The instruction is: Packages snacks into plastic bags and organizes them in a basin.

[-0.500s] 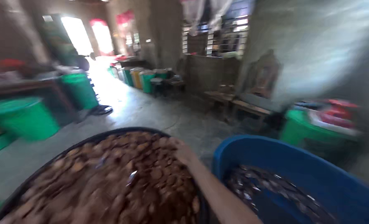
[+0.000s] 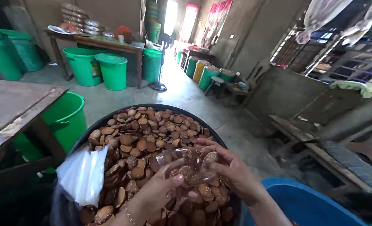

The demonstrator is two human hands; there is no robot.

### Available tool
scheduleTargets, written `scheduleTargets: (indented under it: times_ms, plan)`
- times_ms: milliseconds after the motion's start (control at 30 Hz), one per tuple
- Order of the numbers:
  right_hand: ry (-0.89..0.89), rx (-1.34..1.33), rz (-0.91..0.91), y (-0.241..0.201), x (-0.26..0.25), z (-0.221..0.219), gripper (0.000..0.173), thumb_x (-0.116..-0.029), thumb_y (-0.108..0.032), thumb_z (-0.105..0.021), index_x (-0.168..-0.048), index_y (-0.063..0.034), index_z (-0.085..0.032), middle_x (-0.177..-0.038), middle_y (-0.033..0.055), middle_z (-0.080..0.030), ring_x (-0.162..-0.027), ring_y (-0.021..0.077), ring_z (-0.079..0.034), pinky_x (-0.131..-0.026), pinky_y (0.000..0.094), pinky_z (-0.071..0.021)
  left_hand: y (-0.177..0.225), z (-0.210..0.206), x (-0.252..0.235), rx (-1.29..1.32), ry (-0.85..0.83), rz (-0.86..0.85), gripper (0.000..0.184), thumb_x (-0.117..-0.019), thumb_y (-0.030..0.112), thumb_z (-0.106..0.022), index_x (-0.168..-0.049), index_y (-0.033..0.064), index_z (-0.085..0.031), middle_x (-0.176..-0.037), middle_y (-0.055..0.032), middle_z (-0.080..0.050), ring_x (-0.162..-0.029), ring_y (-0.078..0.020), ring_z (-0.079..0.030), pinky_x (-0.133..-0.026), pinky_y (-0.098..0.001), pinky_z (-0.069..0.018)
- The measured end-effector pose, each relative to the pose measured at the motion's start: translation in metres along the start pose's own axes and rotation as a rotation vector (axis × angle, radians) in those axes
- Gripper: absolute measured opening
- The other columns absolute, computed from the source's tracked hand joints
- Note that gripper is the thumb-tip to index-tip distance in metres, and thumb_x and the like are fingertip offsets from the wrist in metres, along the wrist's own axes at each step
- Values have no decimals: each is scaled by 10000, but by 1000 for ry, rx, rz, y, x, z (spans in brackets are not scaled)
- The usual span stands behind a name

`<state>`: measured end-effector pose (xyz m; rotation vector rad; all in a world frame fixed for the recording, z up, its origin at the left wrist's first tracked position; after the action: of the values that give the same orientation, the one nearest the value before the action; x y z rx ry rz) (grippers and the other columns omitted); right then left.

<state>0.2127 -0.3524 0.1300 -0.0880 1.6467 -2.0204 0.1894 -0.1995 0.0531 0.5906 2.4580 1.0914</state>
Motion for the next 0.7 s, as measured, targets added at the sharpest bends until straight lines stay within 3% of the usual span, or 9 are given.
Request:
scheduleTargets:
  times_ms: [67, 133, 200, 300, 433, 500, 567, 633, 700]
  plan:
    - [-155, 57, 74, -6, 1, -12, 451, -1017, -379, -574, -1349, -83, -645, -1555, 64, -478, -1343, 123, -536, -1033, 284, -526, -2, -6, 4, -6, -48, 30, 518, -879, 292, -786, -1303, 165, -518, -1077, 36, -745, -914, -161, -749, -800, -360, -642]
    - [-177, 157, 106, -11, 6, -12, 423, -1053, -297, -522, -1395, -65, -612, -1456, 37, -587, -1283, 96, -586, -1049, 280, -524, -5, -10, 7, -42, -150, 55, 433, -893, 302, -773, -1259, 242, -550, -1032, 82, -747, -818, -88, -735, -704, -281, -632]
    - [26, 235, 133, -15, 10, -3, 308, -1005, -221, -599, -1234, -40, -697, -1234, 16, -708, -1088, 58, -681, -926, 240, -589, -8, -15, 9, -134, -238, 99, 344, -933, 287, -735, -1225, 257, -555, -960, 113, -731, -700, -18, -684, -609, -199, -587]
    - [199, 271, 147, -19, 18, -3, 317, -940, -246, -696, -1160, -18, -679, -1078, -11, -712, -939, 16, -692, -814, 205, -609, -8, -18, 12, -254, -159, 170, 179, -943, 106, -635, -1094, 189, -587, -836, 107, -715, -622, -20, -663, -574, -201, -580]
    - [217, 151, 189, -27, 25, -3, 181, -927, -192, -702, -1062, -197, -582, -904, -145, -644, -755, -56, -621, -659, 132, -552, -3, -22, 17, -72, -79, 86, 263, -911, 162, -729, -1135, 180, -593, -944, 67, -742, -760, -73, -723, -666, -263, -622]
    - [94, 182, 304, -32, 31, -7, 129, -1007, -271, -630, -1127, -259, -677, -1029, -177, -685, -897, -86, -638, -779, 111, -553, -2, -28, 25, 86, -155, 20, 377, -888, 339, -769, -1235, 247, -652, -1086, 50, -751, -925, -99, -739, -773, -300, -636]
    - [-72, 271, 369, -34, 38, -13, 282, -1066, -317, -524, -1285, -262, -692, -1220, -122, -690, -1093, -41, -629, -940, 157, -534, -2, -35, 36, 216, -316, -37, 546, -956, 406, -677, -1470, 315, -517, -1325, 9, -668, -1114, -144, -695, -857, -327, -620]
    - [-165, 377, 350, -31, 49, -19, 345, -1081, -332, -476, -1362, -268, -664, -1215, -46, -686, -1110, -6, -617, -982, 176, -509, -9, -41, 47, 244, -318, -53, 685, -977, 396, -652, -1582, 382, -332, -1446, 20, -584, -1194, -151, -659, -889, -327, -611]
    - [-233, 470, 334, -28, 56, -24, 353, -1071, -272, -475, -1369, -263, -665, -1150, 34, -703, -1045, 47, -645, -936, 191, -526, -22, -43, 49, 259, -69, -34, 620, -904, 294, -753, -1473, 290, -506, -1268, 20, -704, -1087, -152, -712, -892, -351, -615]
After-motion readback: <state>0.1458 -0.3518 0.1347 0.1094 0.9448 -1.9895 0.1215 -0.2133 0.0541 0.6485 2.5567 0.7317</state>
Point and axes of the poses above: each hand's wrist, its own x-axis away from the middle knuckle, its own z-axis out of the back of the hand, y = z × x, the point moved 8 cm from there along -x, towards the middle knuckle
